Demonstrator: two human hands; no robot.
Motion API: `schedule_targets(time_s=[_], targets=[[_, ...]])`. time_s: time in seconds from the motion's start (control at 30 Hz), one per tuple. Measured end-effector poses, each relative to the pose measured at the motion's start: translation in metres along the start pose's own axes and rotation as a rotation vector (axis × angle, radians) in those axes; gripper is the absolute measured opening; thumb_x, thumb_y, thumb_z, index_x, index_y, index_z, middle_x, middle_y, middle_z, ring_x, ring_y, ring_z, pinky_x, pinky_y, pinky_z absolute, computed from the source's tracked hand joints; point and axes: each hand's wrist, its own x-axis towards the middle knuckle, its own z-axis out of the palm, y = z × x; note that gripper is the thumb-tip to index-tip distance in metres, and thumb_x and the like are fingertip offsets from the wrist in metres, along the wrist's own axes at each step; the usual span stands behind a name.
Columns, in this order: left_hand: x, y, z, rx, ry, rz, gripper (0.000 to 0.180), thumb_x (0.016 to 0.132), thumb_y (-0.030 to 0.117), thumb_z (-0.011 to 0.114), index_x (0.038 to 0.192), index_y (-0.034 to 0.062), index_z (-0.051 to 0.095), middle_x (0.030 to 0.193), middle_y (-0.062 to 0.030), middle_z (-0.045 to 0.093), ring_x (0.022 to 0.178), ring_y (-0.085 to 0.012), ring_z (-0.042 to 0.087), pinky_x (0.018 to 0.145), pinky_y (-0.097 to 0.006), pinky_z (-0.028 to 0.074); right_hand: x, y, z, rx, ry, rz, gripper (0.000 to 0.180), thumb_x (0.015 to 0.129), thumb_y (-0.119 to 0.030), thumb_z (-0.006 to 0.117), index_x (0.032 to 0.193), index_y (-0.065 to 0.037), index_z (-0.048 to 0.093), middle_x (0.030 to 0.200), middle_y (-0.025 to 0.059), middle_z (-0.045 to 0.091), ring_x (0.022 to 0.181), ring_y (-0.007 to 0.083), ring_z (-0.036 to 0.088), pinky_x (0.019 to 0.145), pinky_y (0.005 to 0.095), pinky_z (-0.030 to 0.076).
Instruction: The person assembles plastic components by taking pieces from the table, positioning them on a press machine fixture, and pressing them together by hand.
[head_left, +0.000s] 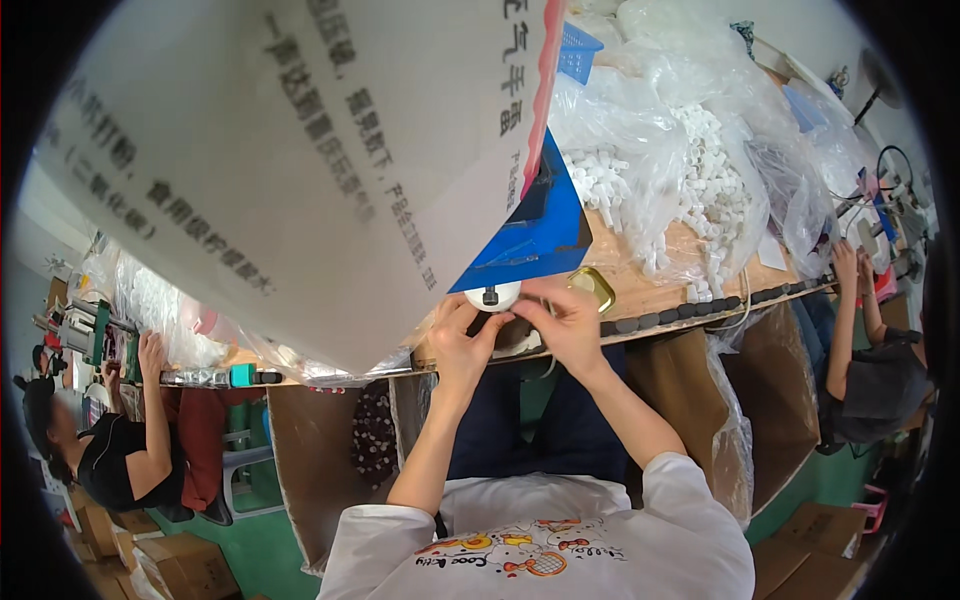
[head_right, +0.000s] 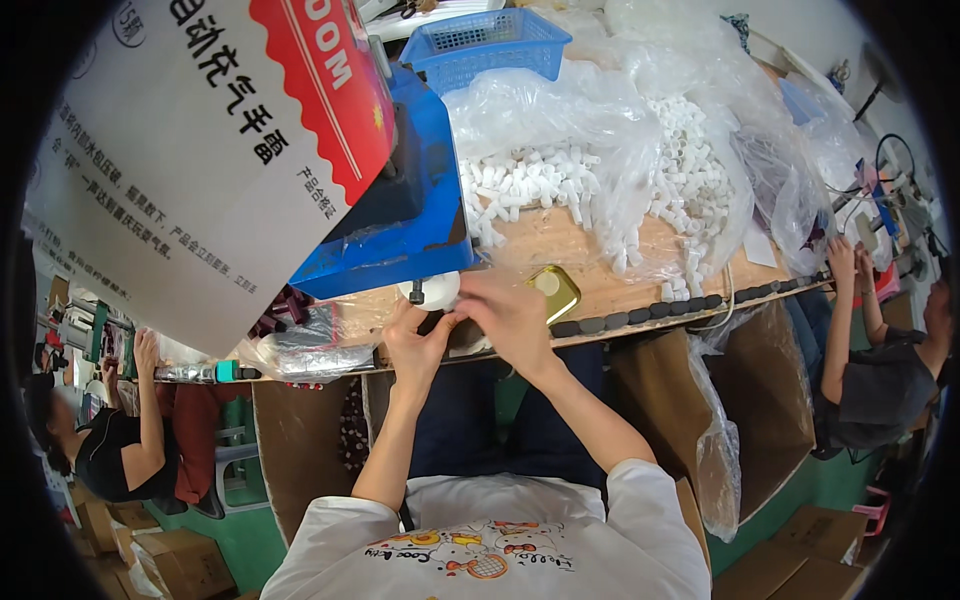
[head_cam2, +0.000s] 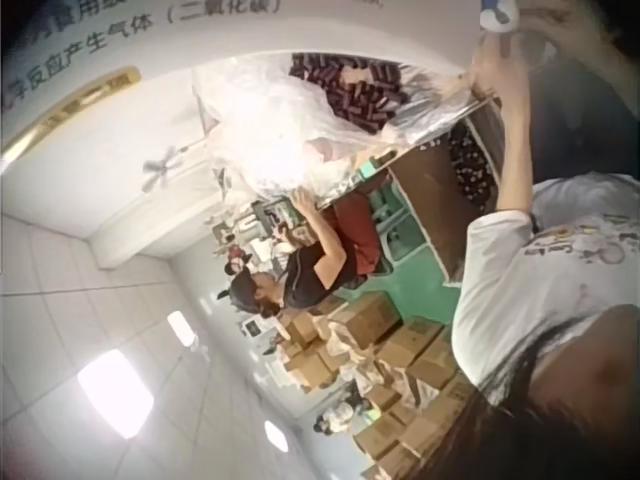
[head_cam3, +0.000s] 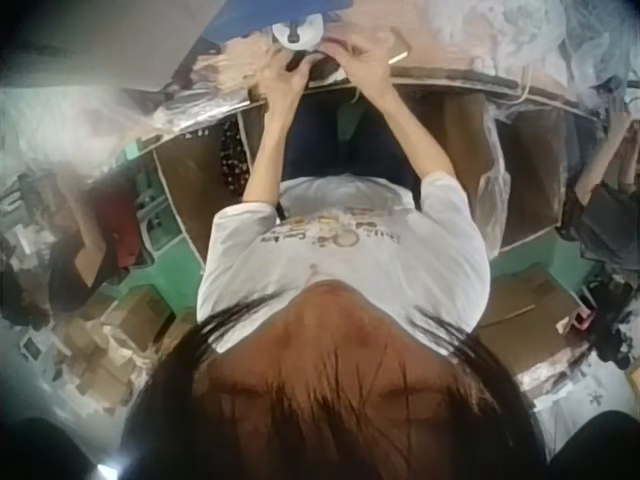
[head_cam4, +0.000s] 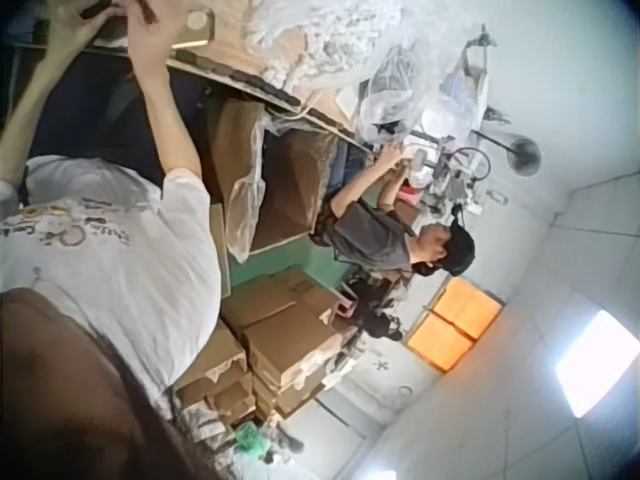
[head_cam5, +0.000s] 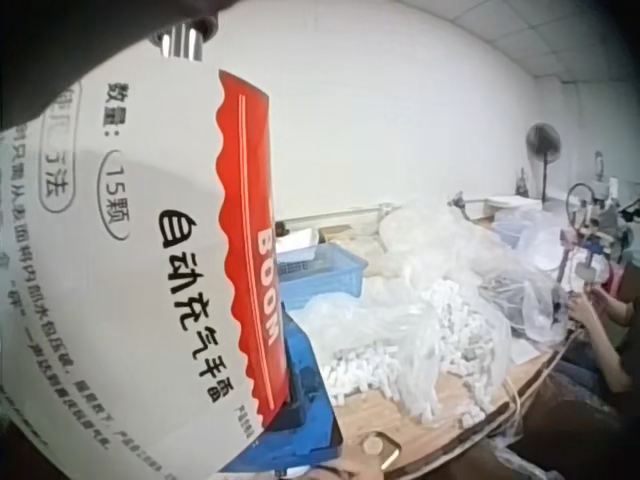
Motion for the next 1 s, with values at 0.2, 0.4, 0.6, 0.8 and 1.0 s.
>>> schedule_targets(time_s=[0.2, 0.4, 0.6, 0.8, 1.0], targets=[[-0.003, 0.000, 0.000, -0.015, 0.003, -0.027, 0.025, 0.072, 0.000, 0.082, 0.096, -0.0011, 0.074, 0.094, -0.0162, 0.071, 0.081, -0.0327, 0.067, 0.071, -0.037, 0.052, 0.013, 0.001, 0.007, -0.553, -0.108, -0.677, 0.026, 0.072, 0.005, 0.066, 0.097, 0.001, 0.071, 0.101, 0.0145, 0.070, 0.096, 0.0330, 0.065, 0.085, 0.0405, 0.053], [0.000, 0.003, -0.001, -0.005, 0.003, -0.141, 0.024, 0.071, 0.006, 0.084, 0.094, 0.0019, 0.076, 0.092, -0.0129, 0.070, 0.093, -0.0323, 0.063, 0.081, -0.040, 0.049, 0.009, 0.017, -0.021, -0.426, -0.092, -0.358, 0.025, 0.084, 0.004, 0.065, 0.108, 0.002, 0.071, 0.108, 0.0144, 0.073, 0.100, 0.0281, 0.069, 0.087, 0.0369, 0.054], [-0.003, 0.006, -0.008, 0.139, -0.094, -0.142, 0.024, 0.069, 0.013, 0.086, 0.090, 0.0053, 0.078, 0.102, -0.0132, 0.070, 0.108, -0.0328, 0.057, 0.096, -0.044, 0.042, 0.017, 0.032, -0.061, -0.072, 0.183, 0.125, 0.023, 0.094, -0.001, 0.064, 0.114, 0.001, 0.072, 0.109, 0.0096, 0.075, 0.094, 0.0149, 0.070, 0.084, 0.0295, 0.055], [0.012, -0.018, -0.021, 0.014, -0.246, -0.005, 0.026, 0.071, 0.010, 0.086, 0.095, 0.0054, 0.078, 0.097, -0.0118, 0.071, 0.085, -0.0282, 0.066, 0.076, -0.038, 0.051, 0.062, 0.029, -0.063, -0.580, 0.102, 0.157, 0.018, 0.088, -0.010, 0.071, 0.104, -0.007, 0.078, 0.091, 0.0107, 0.077, 0.082, 0.0194, 0.073, 0.073, 0.0291, 0.056], [-0.007, -0.003, -0.026, -0.178, -0.127, -0.213, 0.062, 0.077, 0.009, 0.083, 0.134, -0.0026, 0.060, 0.124, -0.0159, 0.068, 0.122, -0.0268, 0.062, 0.106, -0.037, 0.046, 0.082, 0.047, -0.055, -0.677, -0.057, -0.040, 0.017, 0.087, -0.015, 0.068, 0.093, 0.000, 0.073, 0.087, 0.0197, 0.073, 0.078, 0.0346, 0.071, 0.071, 0.0404, 0.055]])
